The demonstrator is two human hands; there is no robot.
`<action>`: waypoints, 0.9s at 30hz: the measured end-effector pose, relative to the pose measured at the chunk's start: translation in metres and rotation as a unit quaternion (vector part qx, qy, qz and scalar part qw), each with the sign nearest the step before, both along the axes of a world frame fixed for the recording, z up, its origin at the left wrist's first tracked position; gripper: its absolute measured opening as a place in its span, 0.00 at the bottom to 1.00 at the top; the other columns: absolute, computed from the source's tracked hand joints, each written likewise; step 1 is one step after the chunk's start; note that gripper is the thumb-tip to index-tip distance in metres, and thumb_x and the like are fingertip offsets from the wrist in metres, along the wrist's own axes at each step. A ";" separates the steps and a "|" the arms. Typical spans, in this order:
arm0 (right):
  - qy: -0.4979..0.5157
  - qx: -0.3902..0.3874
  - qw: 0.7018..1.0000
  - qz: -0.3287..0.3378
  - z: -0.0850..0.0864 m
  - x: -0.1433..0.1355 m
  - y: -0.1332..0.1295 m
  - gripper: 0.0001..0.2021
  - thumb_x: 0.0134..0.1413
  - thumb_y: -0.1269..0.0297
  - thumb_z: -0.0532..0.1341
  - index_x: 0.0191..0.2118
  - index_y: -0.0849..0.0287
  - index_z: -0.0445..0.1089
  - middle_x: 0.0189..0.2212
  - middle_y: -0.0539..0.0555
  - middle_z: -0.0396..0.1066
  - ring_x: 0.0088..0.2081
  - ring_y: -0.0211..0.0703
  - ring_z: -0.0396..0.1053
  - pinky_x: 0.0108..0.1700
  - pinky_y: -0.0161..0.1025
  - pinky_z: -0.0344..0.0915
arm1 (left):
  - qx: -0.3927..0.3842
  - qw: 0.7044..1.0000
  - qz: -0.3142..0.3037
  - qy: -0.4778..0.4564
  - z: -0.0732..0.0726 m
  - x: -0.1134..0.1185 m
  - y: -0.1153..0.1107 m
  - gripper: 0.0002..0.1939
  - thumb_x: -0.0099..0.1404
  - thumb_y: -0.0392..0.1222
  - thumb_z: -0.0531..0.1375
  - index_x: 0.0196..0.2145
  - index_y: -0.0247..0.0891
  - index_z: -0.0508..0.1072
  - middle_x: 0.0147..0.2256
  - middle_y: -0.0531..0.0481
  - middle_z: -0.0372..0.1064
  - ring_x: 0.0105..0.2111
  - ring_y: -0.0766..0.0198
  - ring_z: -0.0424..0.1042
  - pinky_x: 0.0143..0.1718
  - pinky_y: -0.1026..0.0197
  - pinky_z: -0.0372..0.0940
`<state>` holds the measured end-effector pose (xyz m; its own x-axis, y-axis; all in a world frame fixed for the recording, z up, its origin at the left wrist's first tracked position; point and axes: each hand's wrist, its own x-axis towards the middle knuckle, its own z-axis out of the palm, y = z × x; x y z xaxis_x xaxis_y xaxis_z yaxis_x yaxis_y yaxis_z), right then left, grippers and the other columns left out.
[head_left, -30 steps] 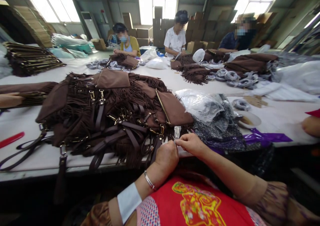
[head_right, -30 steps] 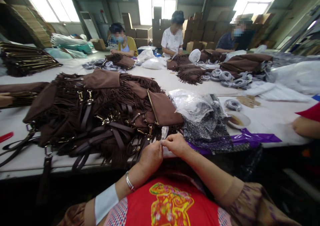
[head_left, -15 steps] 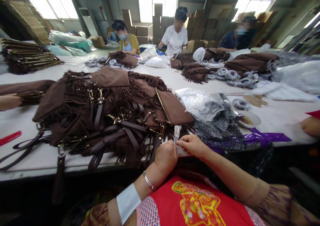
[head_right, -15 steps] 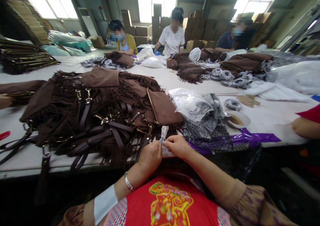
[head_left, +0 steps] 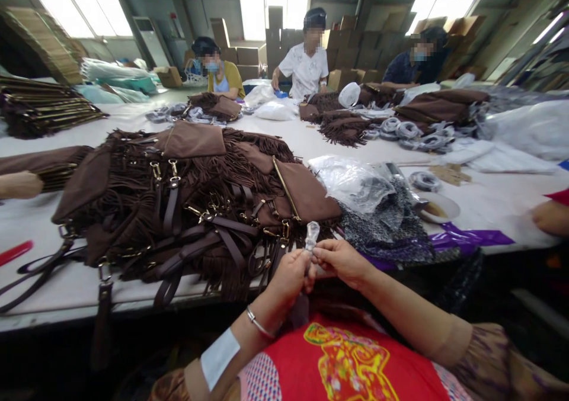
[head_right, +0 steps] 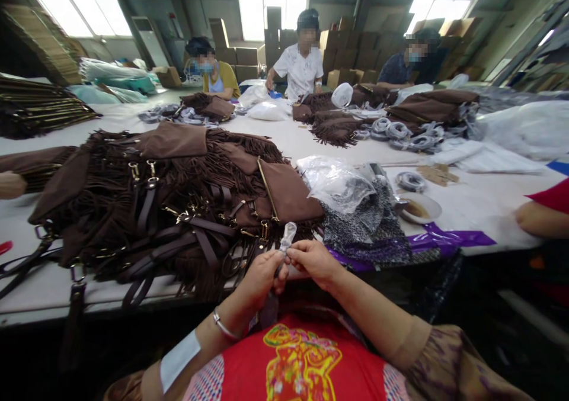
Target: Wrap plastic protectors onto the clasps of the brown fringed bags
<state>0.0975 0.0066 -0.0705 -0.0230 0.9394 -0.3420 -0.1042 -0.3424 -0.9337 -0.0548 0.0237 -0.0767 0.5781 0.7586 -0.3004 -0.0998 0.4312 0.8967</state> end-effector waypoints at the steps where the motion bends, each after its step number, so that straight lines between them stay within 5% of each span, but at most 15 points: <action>1: 0.010 0.022 1.000 -0.004 0.000 0.000 0.000 0.14 0.45 0.55 0.67 0.27 0.64 0.72 0.21 0.48 0.68 0.21 0.30 0.56 0.25 0.31 0.51 | -0.048 0.998 0.003 -0.046 0.001 -0.001 0.000 0.17 0.64 0.54 0.54 0.33 0.36 0.65 0.17 0.59 0.58 0.13 0.73 0.52 0.15 0.68 0.52; 8: 0.005 0.110 0.994 -0.002 -0.004 -0.002 0.010 0.12 0.49 0.57 0.67 0.27 0.63 0.74 0.23 0.50 0.72 0.26 0.33 0.61 0.31 0.34 0.57 | -0.299 0.907 -0.048 -0.294 0.001 -0.008 0.002 0.11 0.65 0.46 0.57 0.32 0.35 0.66 0.15 0.63 0.49 0.12 0.78 0.44 0.15 0.73 0.51; 16: 0.272 0.021 0.962 0.009 -0.019 -0.013 0.021 0.17 0.38 0.56 0.74 0.30 0.63 0.74 0.23 0.48 0.72 0.24 0.32 0.66 0.29 0.31 0.61 | -0.356 0.835 -0.092 -0.410 0.006 -0.003 -0.002 0.10 0.68 0.43 0.54 0.31 0.35 0.64 0.14 0.65 0.41 0.11 0.79 0.34 0.13 0.76 0.44; 22: 0.366 0.008 0.929 0.054 -0.015 -0.018 0.030 0.16 0.37 0.59 0.74 0.25 0.63 0.70 0.23 0.48 0.70 0.25 0.32 0.66 0.29 0.29 0.63 | -0.315 0.855 -0.122 -0.394 0.013 0.003 -0.002 0.11 0.65 0.44 0.57 0.28 0.37 0.62 0.13 0.66 0.40 0.10 0.79 0.30 0.11 0.75 0.40; 27: 0.276 -0.060 0.959 -0.029 -0.023 -0.022 0.018 0.11 0.45 0.60 0.69 0.33 0.60 0.70 0.15 0.44 0.66 0.16 0.34 0.63 0.19 0.31 0.60 | -0.153 0.972 -0.020 -0.175 0.013 0.010 -0.002 0.16 0.65 0.55 0.55 0.31 0.38 0.64 0.14 0.62 0.53 0.10 0.75 0.48 0.13 0.70 0.51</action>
